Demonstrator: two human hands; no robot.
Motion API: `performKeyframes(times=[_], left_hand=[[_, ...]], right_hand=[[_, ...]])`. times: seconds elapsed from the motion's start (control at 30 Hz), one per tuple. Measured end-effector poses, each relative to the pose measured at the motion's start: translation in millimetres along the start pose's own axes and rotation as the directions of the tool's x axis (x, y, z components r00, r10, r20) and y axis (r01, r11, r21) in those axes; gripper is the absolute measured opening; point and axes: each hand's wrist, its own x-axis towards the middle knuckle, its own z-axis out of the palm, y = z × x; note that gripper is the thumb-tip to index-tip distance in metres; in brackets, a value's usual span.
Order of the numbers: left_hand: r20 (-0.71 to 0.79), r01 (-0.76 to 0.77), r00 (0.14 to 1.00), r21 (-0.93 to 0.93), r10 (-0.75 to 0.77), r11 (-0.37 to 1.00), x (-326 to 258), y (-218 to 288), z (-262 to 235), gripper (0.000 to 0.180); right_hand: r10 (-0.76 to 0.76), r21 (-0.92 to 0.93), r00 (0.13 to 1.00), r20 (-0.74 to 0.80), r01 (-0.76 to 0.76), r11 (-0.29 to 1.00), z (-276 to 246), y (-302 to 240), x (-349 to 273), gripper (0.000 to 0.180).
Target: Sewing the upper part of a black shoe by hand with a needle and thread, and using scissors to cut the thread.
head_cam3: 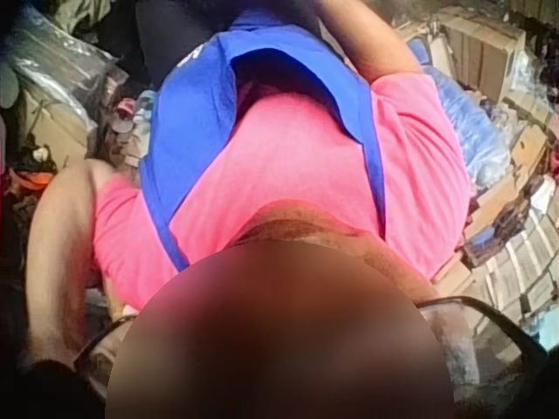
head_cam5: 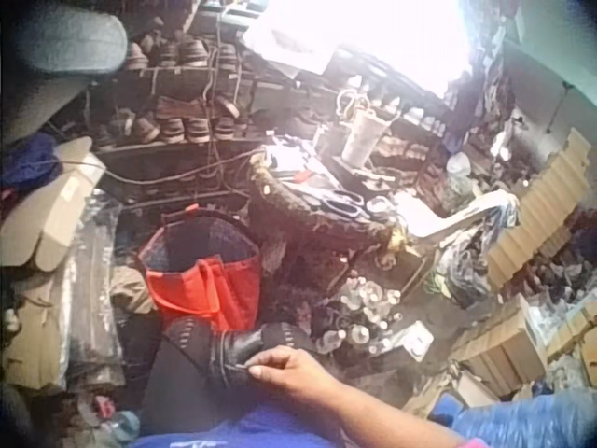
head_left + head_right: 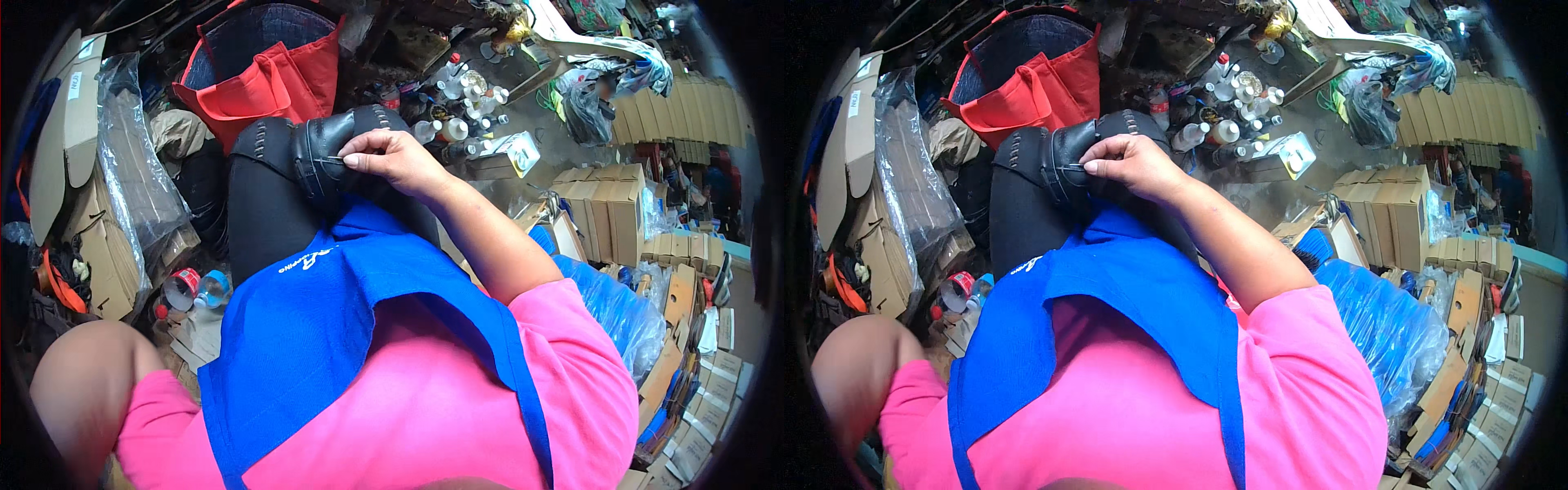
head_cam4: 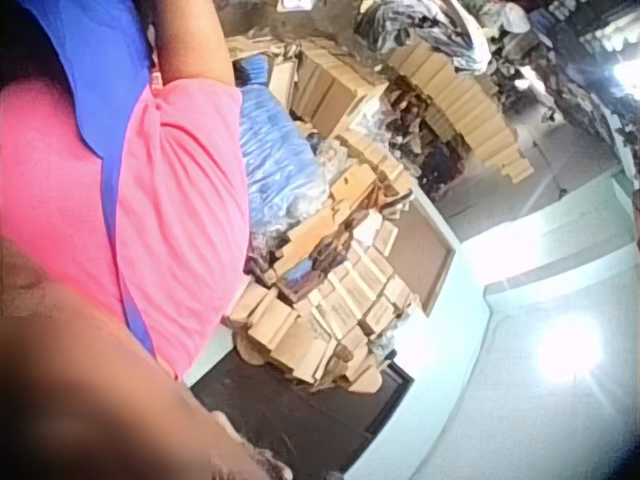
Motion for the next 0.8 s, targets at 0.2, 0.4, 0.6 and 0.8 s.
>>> performKeyframes(times=[0.2, 0.4, 0.6, 0.8], left_hand=[[0.054, 0.022, 0.998, -0.072, -0.018, 0.997, 49.2, -18.8, -46.6, 0.039], [0.092, 0.035, 0.996, -0.174, -0.019, 0.984, 118.3, -43.8, 4.5, 0.041], [0.105, 0.098, 0.991, -0.17, -0.081, 0.981, 119.7, -17.9, -39.6, 0.042], [0.15, 0.159, 0.981, -0.238, -0.126, 0.958, 163.1, -60.1, -59.6, 0.044]], right_hand=[[0.007, 0.064, 0.999, -0.04, -0.005, 0.998, -5.9, 7.9, -4.9, 0.018], [-0.026, 0.089, 1.0, 0.014, 0.025, 0.996, -6.1, 16.5, 1.9, 0.019], [-0.01, 0.079, 1.0, 0.015, 0.009, 0.997, -7.8, 13.4, 0.8, 0.019], [0.072, 0.122, 0.997, 0.016, -0.074, 0.99, 2.2, 7.2, 3.6, 0.019]])
